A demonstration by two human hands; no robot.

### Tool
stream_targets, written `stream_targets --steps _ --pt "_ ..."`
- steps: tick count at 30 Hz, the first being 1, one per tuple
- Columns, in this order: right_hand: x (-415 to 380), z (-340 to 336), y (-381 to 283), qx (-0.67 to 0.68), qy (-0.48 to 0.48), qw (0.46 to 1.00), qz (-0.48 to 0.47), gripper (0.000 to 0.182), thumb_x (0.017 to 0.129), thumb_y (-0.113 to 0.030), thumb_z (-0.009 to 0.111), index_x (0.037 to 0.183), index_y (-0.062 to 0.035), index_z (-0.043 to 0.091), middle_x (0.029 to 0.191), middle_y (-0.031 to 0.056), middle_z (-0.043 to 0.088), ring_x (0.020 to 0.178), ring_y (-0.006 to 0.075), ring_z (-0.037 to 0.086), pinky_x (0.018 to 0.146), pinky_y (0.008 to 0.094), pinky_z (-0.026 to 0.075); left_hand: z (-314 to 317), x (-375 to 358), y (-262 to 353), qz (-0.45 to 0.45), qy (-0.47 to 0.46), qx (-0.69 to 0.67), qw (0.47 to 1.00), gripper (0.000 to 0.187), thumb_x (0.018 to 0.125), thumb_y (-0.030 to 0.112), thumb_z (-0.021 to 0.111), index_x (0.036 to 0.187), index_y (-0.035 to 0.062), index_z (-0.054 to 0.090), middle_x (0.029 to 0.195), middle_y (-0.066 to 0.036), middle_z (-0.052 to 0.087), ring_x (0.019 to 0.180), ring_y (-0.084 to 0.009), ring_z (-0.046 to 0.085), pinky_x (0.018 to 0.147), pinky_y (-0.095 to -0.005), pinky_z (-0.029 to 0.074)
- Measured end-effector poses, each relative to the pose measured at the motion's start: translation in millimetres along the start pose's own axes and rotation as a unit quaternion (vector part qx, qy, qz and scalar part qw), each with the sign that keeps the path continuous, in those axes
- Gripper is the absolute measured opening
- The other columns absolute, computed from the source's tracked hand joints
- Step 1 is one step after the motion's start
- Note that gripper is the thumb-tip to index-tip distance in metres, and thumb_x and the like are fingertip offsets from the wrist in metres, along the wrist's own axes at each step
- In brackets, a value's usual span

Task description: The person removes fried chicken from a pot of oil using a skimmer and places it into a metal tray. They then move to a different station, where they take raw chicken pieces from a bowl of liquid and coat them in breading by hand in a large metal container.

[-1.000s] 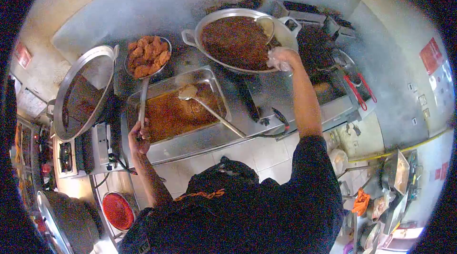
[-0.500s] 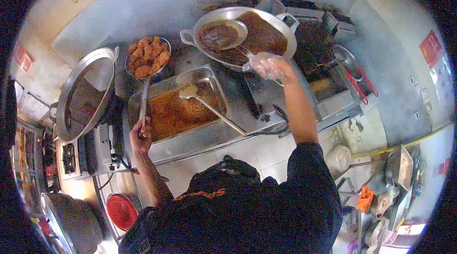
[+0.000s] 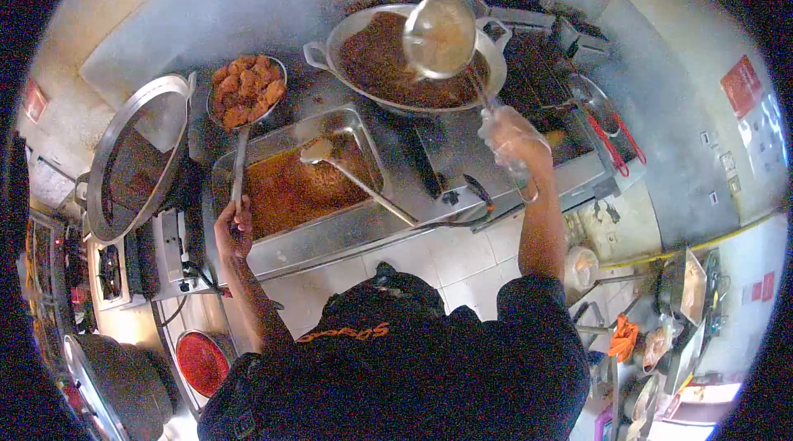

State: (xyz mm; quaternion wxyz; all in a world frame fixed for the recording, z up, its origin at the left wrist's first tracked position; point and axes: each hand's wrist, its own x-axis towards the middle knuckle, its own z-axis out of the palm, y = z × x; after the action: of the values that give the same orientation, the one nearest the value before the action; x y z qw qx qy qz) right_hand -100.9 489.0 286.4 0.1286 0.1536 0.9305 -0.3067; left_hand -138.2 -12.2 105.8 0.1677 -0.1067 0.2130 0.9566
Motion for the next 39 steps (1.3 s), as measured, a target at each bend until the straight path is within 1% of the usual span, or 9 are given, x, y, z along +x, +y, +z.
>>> stream_targets --steps 2,9,12,21,23,27,29,32,39 --pt "17 1 21 -0.276 0.165 0.941 -0.108 0.023 0.079 -0.019 0.052 0.082 0.0036 0.058 0.069 0.0197 0.058 0.064 0.0309 0.059 0.059 0.04 0.046 -1 1 -1 0.012 -0.013 0.015 1.0 0.017 0.088 0.012 0.045 0.101 0.0032 0.048 0.094 -0.009 0.058 0.054 -0.0072 0.049 0.041 -0.0176 0.041" --pt "74 6 34 -0.29 0.305 0.905 -0.058 0.019 0.073 -0.013 0.052 0.07 0.0048 0.058 0.077 0.0219 0.06 0.068 0.0332 0.06 0.059 0.0423 0.047 -4 0 -1 0.02 -0.01 0.017 1.0 0.017 0.088 0.012 0.046 0.102 0.0036 0.049 0.093 -0.009 0.058 0.055 -0.0071 0.05 0.042 -0.0172 0.042" --pt "104 -9 36 -0.231 -0.011 0.972 0.051 0.018 0.076 -0.017 0.052 0.074 -0.0023 0.061 0.064 0.0113 0.061 0.055 0.0237 0.059 0.05 0.0341 0.047 4 -4 -4 0.039 -0.009 0.022 0.999 0.018 0.088 0.012 0.045 0.104 0.0041 0.048 0.094 -0.01 0.058 0.055 -0.0068 0.049 0.042 -0.0172 0.042" --pt "146 13 48 -0.043 -0.053 0.962 -0.263 0.021 0.075 -0.024 0.051 0.07 -0.0049 0.06 0.063 0.0083 0.058 0.057 0.0214 0.055 0.053 0.0329 0.044 0 0 -2 0.028 -0.027 0.028 0.999 0.02 0.088 0.013 0.044 0.106 0.0019 0.047 0.095 -0.01 0.057 0.055 -0.0066 0.047 0.043 -0.0169 0.041" --pt "127 23 38 -0.013 0.015 0.809 -0.587 0.024 0.075 -0.027 0.053 0.073 -0.0046 0.06 0.071 0.0101 0.059 0.066 0.0224 0.055 0.057 0.0332 0.043 -4 2 -1 0.016 -0.034 0.024 0.999 0.02 0.088 0.012 0.044 0.105 0.0016 0.047 0.095 -0.01 0.057 0.055 -0.0065 0.047 0.043 -0.0168 0.041" --pt "111 41 35 0.066 -0.015 0.933 -0.352 0.025 0.076 -0.028 0.053 0.074 -0.0045 0.06 0.072 0.01 0.059 0.067 0.0238 0.056 0.055 0.0347 0.043 5 -2 -4 0.029 -0.01 0.037 0.999 0.019 0.089 0.013 0.044 0.104 0.0016 0.048 0.094 -0.009 0.058 0.055 -0.0062 0.048 0.043 -0.0167 0.041" --pt "101 49 40 0.48 -0.219 0.767 -0.365 0.045 0.081 -0.039 0.052 0.093 0.0042 0.056 0.078 0.0061 0.052 0.061 0.0117 0.048 0.051 0.0226 0.037 5 -2 -4 0.022 -0.018 0.035 0.999 0.019 0.088 0.013 0.044 0.103 0.0018 0.048 0.094 -0.009 0.058 0.055 -0.006 0.047 0.043 -0.0167 0.041" --pt "97 49 54 0.171 -0.036 0.906 -0.385 0.047 0.081 -0.038 0.052 0.098 0.0063 0.053 0.081 0.0079 0.054 0.061 0.0119 0.049 0.052 0.0227 0.039 -1 1 -3 0.013 -0.031 0.032 0.999 0.018 0.088 0.014 0.044 0.102 0.0023 0.048 0.094 -0.009 0.058 0.056 -0.0058 0.048 0.042 -0.0167 0.041" --pt "47 54 54 0.405 -0.178 0.858 -0.262 0.049 0.08 -0.034 0.055 0.108 0.0066 0.047 0.08 0.0085 0.053 0.057 0.0096 0.048 0.046 0.0211 0.039 -1 -1 -1 -0.001 -0.064 0.031 0.998 0.018 0.088 0.013 0.045 0.102 0.0027 0.048 0.095 -0.009 0.058 0.057 -0.0061 0.049 0.044 -0.0168 0.042"
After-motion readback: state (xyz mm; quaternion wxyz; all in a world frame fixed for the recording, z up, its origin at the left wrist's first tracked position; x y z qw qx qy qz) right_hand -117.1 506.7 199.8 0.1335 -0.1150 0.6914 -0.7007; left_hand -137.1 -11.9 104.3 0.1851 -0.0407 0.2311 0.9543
